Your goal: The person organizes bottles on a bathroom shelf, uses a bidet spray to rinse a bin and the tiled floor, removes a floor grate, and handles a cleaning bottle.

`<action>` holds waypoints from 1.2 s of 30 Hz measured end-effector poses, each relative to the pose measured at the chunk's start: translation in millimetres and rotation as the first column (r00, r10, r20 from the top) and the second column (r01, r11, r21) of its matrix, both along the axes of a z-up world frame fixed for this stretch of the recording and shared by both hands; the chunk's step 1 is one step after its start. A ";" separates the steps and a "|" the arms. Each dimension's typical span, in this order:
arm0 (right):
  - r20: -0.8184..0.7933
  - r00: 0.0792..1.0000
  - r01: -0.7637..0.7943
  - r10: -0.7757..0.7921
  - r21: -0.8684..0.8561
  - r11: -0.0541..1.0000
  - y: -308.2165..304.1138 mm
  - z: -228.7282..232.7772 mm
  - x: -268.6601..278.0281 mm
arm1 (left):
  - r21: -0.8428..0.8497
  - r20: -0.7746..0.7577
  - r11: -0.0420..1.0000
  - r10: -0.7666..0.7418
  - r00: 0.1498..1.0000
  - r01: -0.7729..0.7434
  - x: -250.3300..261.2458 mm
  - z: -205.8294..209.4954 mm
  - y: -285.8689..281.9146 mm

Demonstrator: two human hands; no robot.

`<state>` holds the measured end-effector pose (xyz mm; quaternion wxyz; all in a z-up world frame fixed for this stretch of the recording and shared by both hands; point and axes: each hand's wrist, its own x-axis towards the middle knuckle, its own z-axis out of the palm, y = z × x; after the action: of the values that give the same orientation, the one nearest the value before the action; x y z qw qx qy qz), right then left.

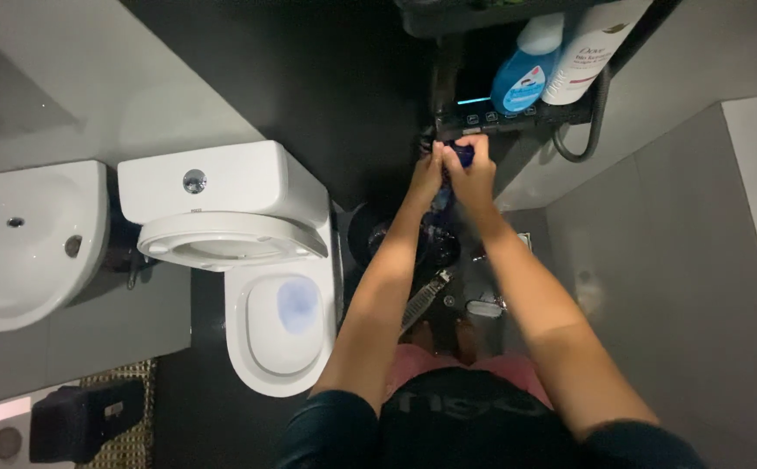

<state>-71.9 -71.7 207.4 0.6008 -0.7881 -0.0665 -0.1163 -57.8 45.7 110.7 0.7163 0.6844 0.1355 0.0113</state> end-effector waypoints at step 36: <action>-0.252 0.826 -0.446 0.504 0.255 0.858 -11.2 -11.8 54.8 | 0.696 -0.478 0.642 0.082 0.874 0.321 18.2 -102.3 -37.8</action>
<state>-17.0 -82.9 195.6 0.6839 -0.6954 -0.1552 0.1568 -39.6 7.9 8.4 0.3082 0.9088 0.2395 -0.1477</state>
